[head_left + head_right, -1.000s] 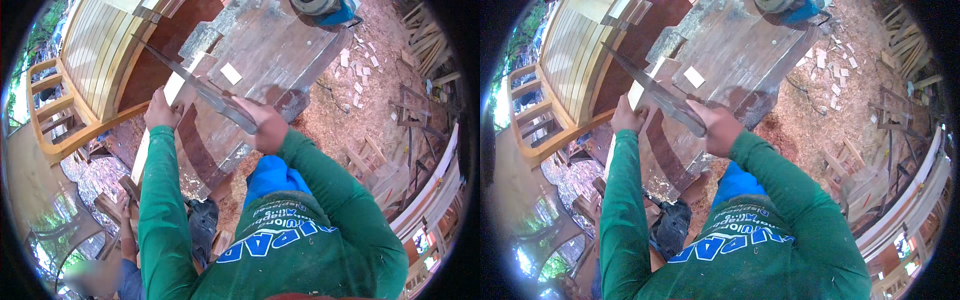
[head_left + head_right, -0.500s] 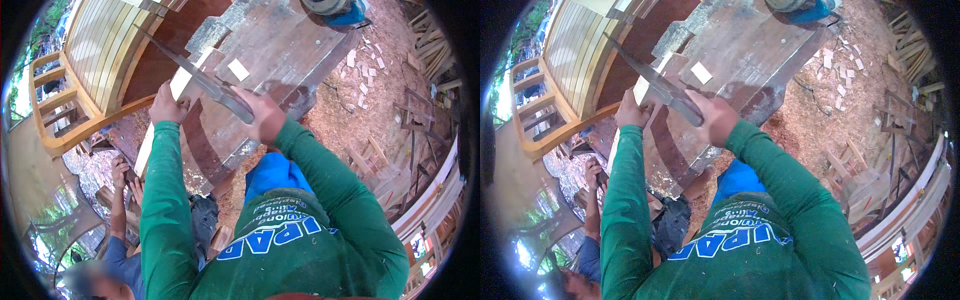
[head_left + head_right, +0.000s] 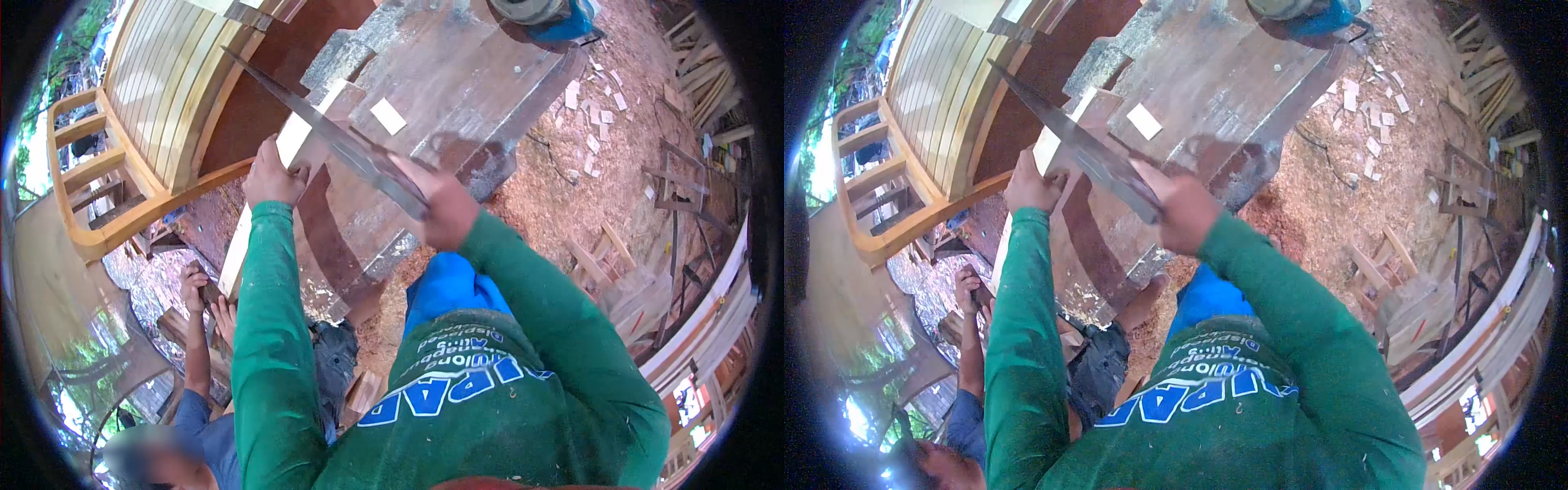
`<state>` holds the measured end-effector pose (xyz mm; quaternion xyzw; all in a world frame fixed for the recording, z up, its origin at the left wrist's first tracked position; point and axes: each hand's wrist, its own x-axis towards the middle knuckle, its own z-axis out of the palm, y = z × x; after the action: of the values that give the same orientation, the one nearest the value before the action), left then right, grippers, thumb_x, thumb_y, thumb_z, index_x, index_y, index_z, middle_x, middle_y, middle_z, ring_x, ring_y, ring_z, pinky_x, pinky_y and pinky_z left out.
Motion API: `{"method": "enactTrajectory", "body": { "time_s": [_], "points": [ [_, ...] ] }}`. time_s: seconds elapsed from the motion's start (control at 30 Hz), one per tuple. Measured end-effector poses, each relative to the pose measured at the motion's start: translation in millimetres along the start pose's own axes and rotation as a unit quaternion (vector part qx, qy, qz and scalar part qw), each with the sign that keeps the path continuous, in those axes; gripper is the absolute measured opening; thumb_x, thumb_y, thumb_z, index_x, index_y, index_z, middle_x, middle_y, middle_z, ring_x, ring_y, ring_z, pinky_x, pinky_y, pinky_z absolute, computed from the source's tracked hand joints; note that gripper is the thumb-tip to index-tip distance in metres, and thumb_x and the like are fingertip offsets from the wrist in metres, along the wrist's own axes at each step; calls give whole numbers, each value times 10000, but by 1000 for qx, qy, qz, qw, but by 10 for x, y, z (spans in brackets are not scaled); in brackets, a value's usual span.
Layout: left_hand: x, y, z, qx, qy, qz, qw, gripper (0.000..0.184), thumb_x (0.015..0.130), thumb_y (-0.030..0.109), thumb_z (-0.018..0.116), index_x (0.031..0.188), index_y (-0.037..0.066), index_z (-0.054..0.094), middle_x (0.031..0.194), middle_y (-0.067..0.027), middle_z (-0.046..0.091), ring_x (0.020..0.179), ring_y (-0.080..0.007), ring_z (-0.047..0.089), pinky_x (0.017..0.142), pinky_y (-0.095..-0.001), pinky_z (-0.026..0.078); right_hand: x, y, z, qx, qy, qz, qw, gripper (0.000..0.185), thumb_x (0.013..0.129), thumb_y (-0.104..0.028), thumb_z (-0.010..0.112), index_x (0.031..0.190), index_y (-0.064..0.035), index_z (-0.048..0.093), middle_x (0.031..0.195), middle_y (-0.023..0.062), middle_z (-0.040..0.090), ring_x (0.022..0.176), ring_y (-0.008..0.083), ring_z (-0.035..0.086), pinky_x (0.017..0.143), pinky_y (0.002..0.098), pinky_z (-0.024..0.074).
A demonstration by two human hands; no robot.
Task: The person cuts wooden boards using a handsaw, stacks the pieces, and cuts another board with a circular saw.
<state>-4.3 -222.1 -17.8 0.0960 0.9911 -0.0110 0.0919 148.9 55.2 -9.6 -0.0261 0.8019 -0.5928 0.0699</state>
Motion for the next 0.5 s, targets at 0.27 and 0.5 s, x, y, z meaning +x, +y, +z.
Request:
{"method": "enactTrajectory", "body": {
  "time_s": [0.27, 0.5],
  "points": [
    [-38, 15, -11, 0, -9, -13, 1000, 781, 747, 381, 883, 1381, 135, 497, 1248, -158, 682, 1125, -396, 676, 874, -542, 559, 363, -12, 136, -22, -2, 28, 999, 812, 790, -17, 648, 1565, -58, 408, 1264, 262, 673, 1107, 415, 702, 944, 438, 560],
    [-49, -29, 51, -14, 17, 5, 1000, 678, 761, 390, 860, 1287, 124, 525, 1216, -162, 692, 1098, -404, 682, 884, -561, 555, -360, 85, -115, 37, -3, -17, 999, 804, 784, -43, 716, 1533, -14, 427, 1130, 289, 697, 1038, 452, 693, 895, 446, 561]
  ]
}}
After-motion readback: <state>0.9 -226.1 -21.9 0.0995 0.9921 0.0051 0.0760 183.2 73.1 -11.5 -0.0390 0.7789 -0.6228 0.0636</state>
